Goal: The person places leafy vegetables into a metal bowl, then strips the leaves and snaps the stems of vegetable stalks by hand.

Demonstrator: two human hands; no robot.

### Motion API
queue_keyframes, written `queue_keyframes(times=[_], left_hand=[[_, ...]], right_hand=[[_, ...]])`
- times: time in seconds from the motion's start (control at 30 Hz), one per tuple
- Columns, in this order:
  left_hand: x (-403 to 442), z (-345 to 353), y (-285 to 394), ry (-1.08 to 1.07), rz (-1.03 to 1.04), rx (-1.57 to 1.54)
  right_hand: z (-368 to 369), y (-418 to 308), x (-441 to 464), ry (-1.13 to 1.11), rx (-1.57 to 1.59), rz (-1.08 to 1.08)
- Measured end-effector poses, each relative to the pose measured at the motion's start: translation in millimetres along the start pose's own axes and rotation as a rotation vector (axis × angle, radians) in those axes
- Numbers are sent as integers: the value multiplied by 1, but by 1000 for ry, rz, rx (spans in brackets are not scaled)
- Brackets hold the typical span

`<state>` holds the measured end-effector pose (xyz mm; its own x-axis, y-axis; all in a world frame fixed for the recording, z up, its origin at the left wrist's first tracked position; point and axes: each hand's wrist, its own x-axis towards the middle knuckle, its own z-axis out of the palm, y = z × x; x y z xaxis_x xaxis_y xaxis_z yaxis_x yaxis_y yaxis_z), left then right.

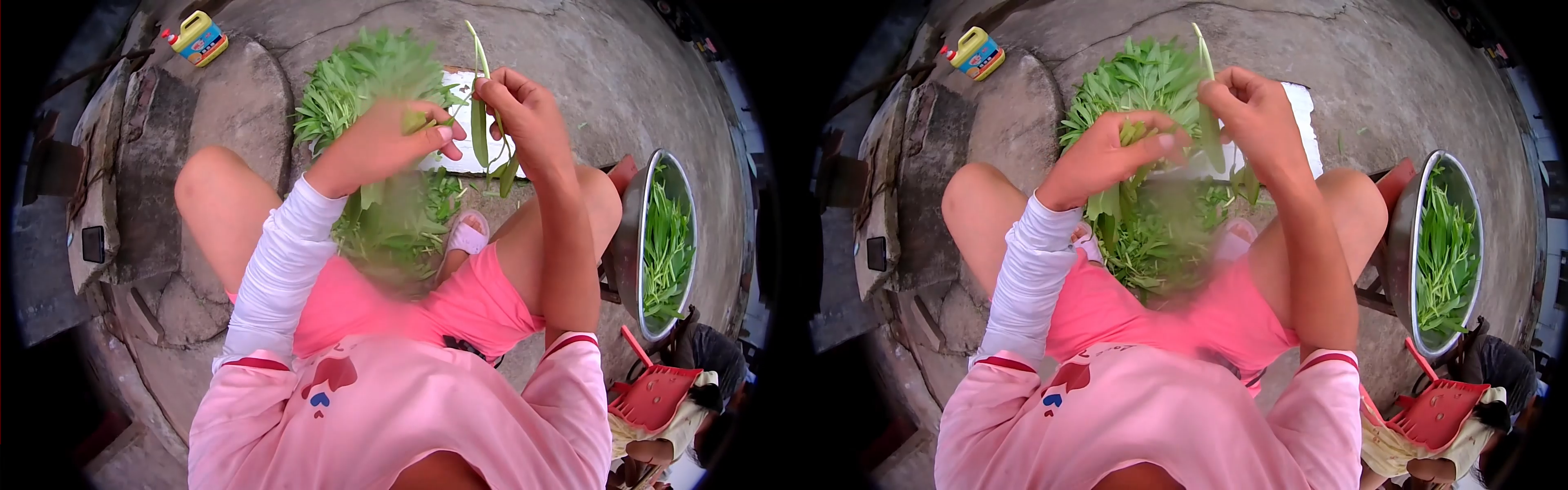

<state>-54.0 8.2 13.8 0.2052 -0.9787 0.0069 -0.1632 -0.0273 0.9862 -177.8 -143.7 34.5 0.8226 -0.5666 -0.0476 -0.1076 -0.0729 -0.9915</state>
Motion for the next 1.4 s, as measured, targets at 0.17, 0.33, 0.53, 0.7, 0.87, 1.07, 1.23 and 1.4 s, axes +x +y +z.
queue_keyframes(times=[0.17, 0.33, 0.53, 0.7, 0.87, 1.07, 1.23, 1.4], left_hand=[[-2, -9, 9, -85, -193, -228], [1, -15, 6, -99, -212, -225], [3, -12, 2, 404, -26, -318], [3, -11, 3, 479, 54, -407], [-2, -22, 5, 505, 41, -335], [-8, 1, 13, 663, 381, -38], [-14, -26, 29, 520, 297, -457], [-9, -16, 11, 297, -8, -480]], right_hand=[[-7, 3, 3, 20, -22, 28], [-12, 2, 2, -41, 58, 32], [-6, 2, -4, -338, -49, 34], [9, 0, -9, -411, -14, 74], [5, 1, -5, -379, 100, 80], [9, 9, 3, -116, 123, 148], [-4, 9, 10, -127, 621, 150], [-7, 8, 10, -255, 745, 96]])
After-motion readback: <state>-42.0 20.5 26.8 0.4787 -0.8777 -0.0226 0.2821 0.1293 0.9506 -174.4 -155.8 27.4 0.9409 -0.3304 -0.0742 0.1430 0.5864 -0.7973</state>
